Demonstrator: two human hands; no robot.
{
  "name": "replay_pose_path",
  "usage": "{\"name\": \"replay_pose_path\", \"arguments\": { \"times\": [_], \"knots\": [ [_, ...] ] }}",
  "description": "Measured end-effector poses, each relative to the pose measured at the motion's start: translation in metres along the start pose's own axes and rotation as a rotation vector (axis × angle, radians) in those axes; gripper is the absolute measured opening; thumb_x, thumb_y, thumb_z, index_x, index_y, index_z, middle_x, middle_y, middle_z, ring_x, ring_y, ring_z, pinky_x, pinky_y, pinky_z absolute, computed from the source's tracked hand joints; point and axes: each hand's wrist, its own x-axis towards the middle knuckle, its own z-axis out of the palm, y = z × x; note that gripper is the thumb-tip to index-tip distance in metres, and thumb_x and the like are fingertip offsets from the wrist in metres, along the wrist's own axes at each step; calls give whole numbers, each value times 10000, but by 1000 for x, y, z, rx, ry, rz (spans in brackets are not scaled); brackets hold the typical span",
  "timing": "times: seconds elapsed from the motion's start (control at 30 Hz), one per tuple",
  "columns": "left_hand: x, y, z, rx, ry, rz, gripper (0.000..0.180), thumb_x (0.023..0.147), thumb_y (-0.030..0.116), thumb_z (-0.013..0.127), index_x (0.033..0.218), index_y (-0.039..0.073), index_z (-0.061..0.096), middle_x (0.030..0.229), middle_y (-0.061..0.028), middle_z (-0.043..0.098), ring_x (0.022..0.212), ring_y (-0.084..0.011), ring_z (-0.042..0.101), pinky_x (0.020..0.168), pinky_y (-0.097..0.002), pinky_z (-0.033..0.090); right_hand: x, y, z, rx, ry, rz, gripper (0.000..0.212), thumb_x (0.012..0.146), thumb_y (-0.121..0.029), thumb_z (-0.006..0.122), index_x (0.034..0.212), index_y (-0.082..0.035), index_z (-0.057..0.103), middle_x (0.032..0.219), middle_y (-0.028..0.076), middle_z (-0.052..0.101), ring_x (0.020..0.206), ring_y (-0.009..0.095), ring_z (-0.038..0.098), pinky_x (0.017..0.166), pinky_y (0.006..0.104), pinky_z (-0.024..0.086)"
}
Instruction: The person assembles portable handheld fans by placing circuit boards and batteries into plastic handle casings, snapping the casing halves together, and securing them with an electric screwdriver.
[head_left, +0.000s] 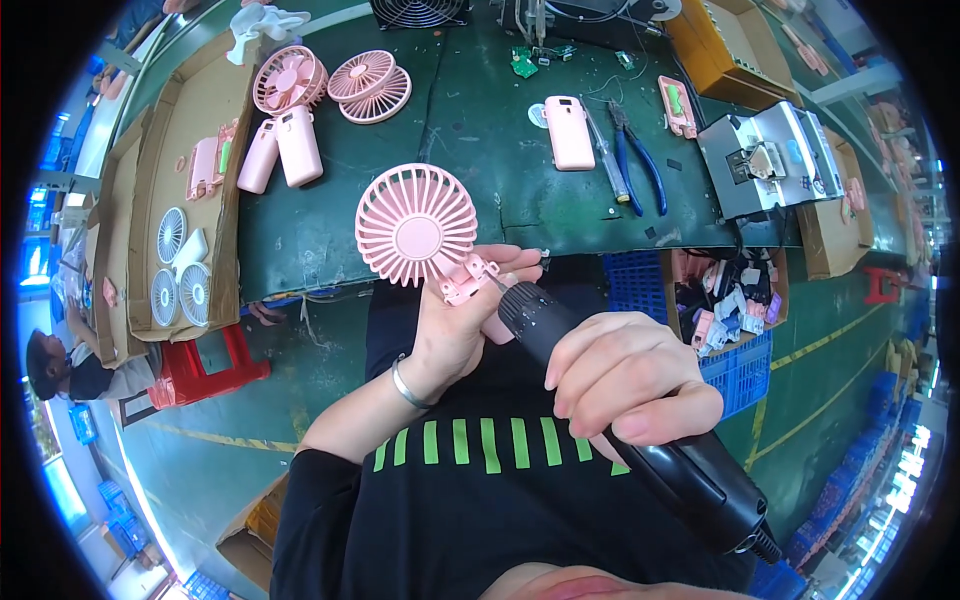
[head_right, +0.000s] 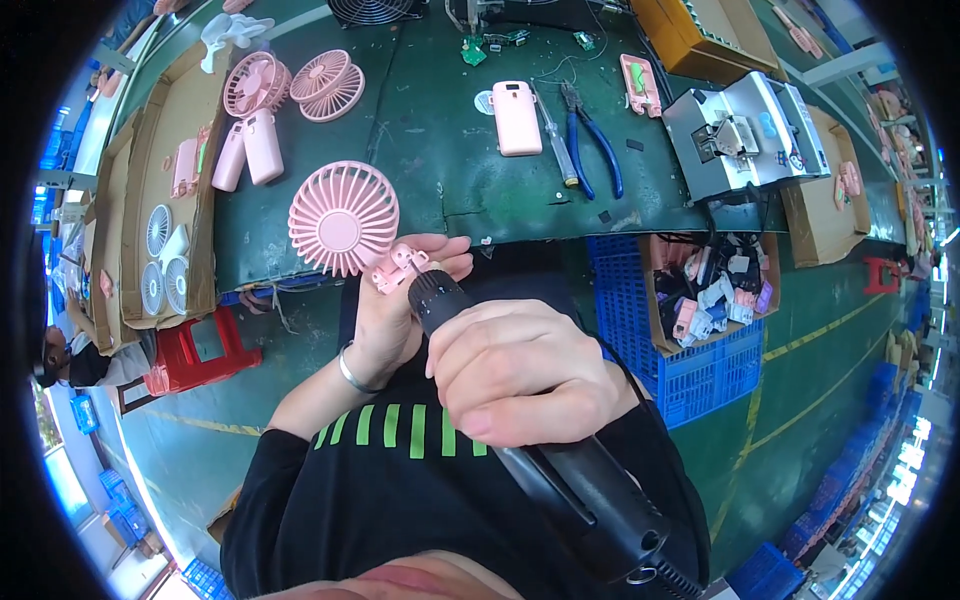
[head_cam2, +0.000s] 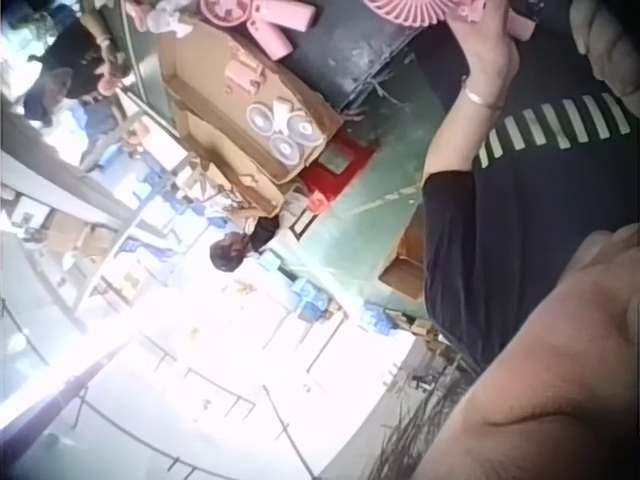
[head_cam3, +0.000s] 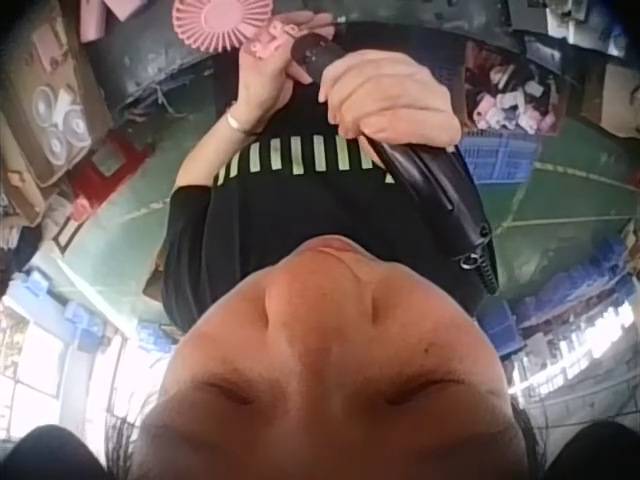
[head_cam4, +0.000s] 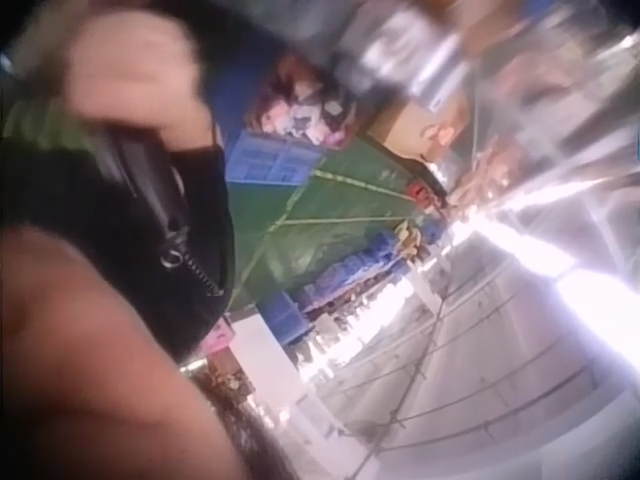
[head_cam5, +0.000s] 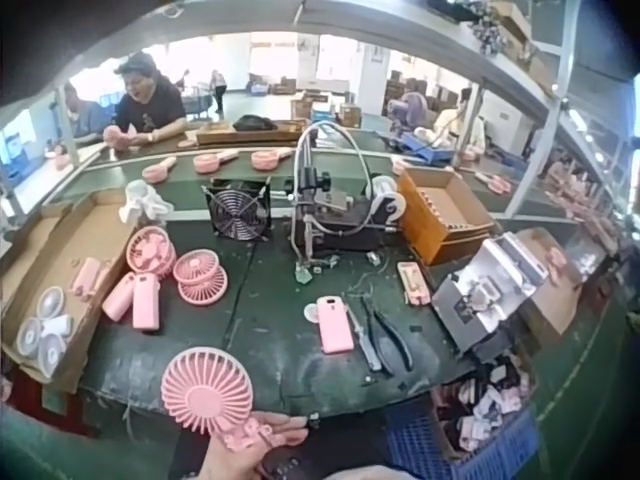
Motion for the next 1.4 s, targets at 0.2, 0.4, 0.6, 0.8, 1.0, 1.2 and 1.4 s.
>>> {"name": "replay_pose_path", "arguments": {
  "times": [0.2,0.4,0.6,0.8,1.0,1.2,1.4],
  "knots": [
    [-4,-3,-3,5,-7,65,345,871,105,656,1152,-45,525,1113,-222,632,990,-264,655,880,-363,535,-3,7,12,-27,63,-79,272,967,-243,499,968,30,504,759,167,597,628,289,608,629,434,537],
    [-11,7,7,231,50,102,258,845,-2,665,1078,-42,562,936,-156,673,840,-169,665,739,-277,560,2,0,30,-39,-41,-184,97,841,-67,574,846,4,509,689,149,608,577,258,606,569,376,544],
    [-15,14,7,349,-17,182,251,864,1,643,1095,-30,550,940,-157,670,864,-174,664,767,-293,567,3,0,43,-2,38,-269,353,956,-280,444,767,8,521,577,139,565,470,238,565,518,365,528],
    [-14,10,5,297,-112,211,251,860,-4,641,1093,-25,549,947,-159,665,881,-188,662,769,-301,572,2,-5,44,11,54,-277,586,1005,-463,294,753,13,527,576,145,557,466,239,559,510,365,521],
    [-8,-9,1,160,146,114,193,867,24,627,1038,-27,554,819,-100,643,758,-163,651,715,-298,537,3,-12,-15,-18,-12,333,538,928,-505,500,700,-32,616,654,99,608,675,276,632,654,385,532],
    [-2,0,6,67,124,-92,165,892,57,580,1041,-3,543,720,-54,555,662,-146,572,687,-308,521,30,-39,-140,-544,944,-65,951,800,-822,94,886,8,550,552,103,537,470,231,534,513,323,475],
    [3,0,12,59,-15,-165,170,878,65,567,1032,-4,554,769,-80,600,718,-177,599,697,-316,500,47,-49,-237,-852,977,290,848,881,-758,134,880,10,492,703,97,516,562,214,505,536,341,455]
  ]
}}
